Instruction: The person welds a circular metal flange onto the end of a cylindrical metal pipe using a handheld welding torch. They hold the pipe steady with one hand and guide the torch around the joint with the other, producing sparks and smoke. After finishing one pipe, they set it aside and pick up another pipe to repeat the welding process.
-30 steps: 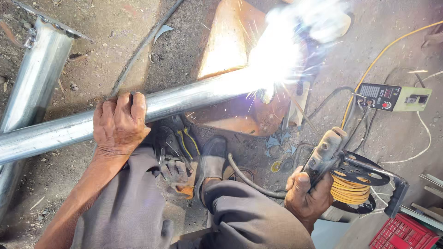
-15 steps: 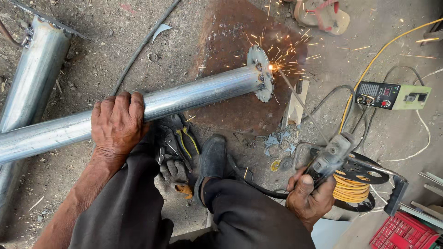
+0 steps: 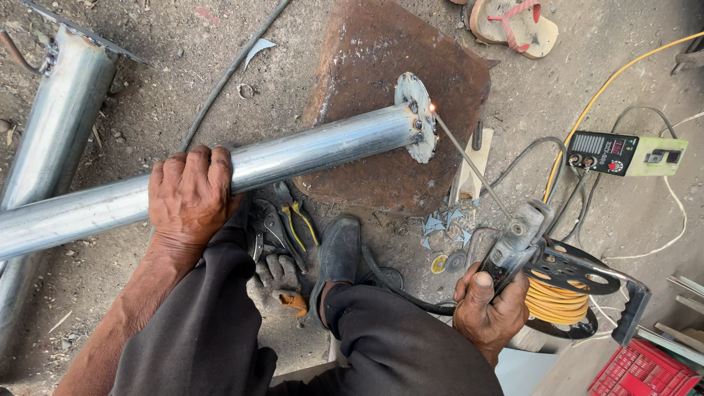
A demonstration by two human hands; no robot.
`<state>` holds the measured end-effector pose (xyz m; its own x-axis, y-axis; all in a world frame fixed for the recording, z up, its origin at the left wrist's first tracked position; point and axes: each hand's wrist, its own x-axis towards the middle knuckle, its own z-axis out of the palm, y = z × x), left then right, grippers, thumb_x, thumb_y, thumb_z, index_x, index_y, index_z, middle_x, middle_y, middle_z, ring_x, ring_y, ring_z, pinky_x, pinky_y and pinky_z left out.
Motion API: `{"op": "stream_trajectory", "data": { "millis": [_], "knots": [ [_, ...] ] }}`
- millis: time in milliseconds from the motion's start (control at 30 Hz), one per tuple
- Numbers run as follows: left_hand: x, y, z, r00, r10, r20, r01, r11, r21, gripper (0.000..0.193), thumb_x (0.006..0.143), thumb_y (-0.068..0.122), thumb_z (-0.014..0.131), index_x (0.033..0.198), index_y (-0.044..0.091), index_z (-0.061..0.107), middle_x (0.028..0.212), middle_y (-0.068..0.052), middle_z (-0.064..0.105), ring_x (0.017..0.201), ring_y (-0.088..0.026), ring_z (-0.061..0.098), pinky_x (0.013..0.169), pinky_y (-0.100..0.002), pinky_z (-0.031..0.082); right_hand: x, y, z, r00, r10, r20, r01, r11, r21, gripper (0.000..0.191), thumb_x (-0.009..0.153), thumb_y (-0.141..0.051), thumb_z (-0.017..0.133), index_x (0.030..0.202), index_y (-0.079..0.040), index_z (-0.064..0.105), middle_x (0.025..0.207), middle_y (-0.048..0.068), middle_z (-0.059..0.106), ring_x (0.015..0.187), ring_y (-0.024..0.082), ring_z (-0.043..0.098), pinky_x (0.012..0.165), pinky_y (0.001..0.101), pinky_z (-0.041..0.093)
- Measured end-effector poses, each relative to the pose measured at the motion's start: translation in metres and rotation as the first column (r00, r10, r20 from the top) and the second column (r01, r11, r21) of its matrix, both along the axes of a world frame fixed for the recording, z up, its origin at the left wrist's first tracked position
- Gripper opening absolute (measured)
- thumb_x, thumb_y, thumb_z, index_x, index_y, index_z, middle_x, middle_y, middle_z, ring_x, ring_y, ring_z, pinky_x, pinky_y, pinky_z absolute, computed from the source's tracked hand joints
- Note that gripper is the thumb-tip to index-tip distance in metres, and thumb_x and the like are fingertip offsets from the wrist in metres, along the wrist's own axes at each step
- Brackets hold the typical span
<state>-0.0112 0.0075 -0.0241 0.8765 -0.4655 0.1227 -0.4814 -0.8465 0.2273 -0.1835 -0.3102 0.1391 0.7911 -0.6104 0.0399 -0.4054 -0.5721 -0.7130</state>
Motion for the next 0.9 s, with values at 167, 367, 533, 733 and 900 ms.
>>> {"op": "stream_trajectory", "data": {
  "millis": [167, 367, 533, 733, 900],
  "knots": [
    [0.001, -0.004, -0.001, 0.983, 0.044, 0.176, -0.048, 0.999, 0.016, 0.042, 0.081, 0.015, 0.076, 0.12, 0.01, 0.063, 0.113, -0.008, 0.065, 0.099, -0.027, 0.064, 0.089, -0.043, 0.054, 0.005, 0.005, 0.003, 1.0, -0.01, -0.005, 0.009, 0.998, -0.06, 0.056, 0.106, -0.046, 0.058, 0.126, 0.005, 0.05, 0.073, 0.009, 0.06, 0.055, 0.012, 0.053, 0.048, 0.0274, 0.044],
    [0.001, -0.001, -0.001, 0.998, 0.022, 0.06, -0.022, 1.0, -0.016, 0.053, 0.072, 0.025, 0.076, 0.121, 0.008, 0.063, 0.11, -0.01, 0.066, 0.094, -0.029, 0.065, 0.085, -0.046, 0.054, 0.005, 0.005, 0.003, 0.999, -0.032, -0.003, 0.032, 0.999, -0.014, 0.053, 0.109, -0.045, 0.058, 0.124, 0.005, 0.049, 0.076, 0.009, 0.059, 0.058, 0.014, 0.052, 0.052, 0.0299, 0.045],
    [-0.001, -0.002, -0.004, 0.994, 0.044, 0.102, -0.049, 0.998, 0.042, 0.053, 0.085, 0.027, 0.084, 0.129, 0.01, 0.06, 0.115, -0.008, 0.065, 0.095, -0.028, 0.061, 0.091, -0.045, 0.053, 0.0, 0.002, 0.0, 0.998, -0.062, -0.022, 0.061, 0.997, -0.053, 0.049, 0.109, -0.044, 0.058, 0.117, 0.003, 0.049, 0.073, 0.01, 0.059, 0.056, 0.015, 0.053, 0.055, 0.0312, 0.045],
    [-0.005, 0.003, -0.002, 0.995, 0.023, -0.093, -0.021, 0.999, 0.026, 0.073, 0.07, 0.037, 0.086, 0.133, 0.011, 0.06, 0.12, -0.009, 0.063, 0.104, -0.029, 0.061, 0.094, -0.047, 0.052, -0.001, 0.003, -0.005, 0.988, -0.088, 0.127, 0.078, 0.994, 0.077, 0.053, 0.109, -0.041, 0.06, 0.126, 0.006, 0.046, 0.079, 0.013, 0.057, 0.058, 0.016, 0.051, 0.054, 0.0312, 0.045],
    [-0.013, 0.005, -0.006, 0.998, 0.038, -0.044, -0.04, 0.998, -0.039, 0.072, 0.073, 0.037, 0.086, 0.137, 0.013, 0.062, 0.125, -0.009, 0.063, 0.111, -0.03, 0.061, 0.095, -0.047, 0.05, -0.005, 0.005, -0.002, 0.979, -0.136, 0.155, 0.124, 0.989, 0.083, 0.06, 0.106, -0.043, 0.063, 0.133, 0.008, 0.046, 0.079, 0.014, 0.056, 0.058, 0.016, 0.049, 0.052, 0.0309, 0.044]
  ]
}}
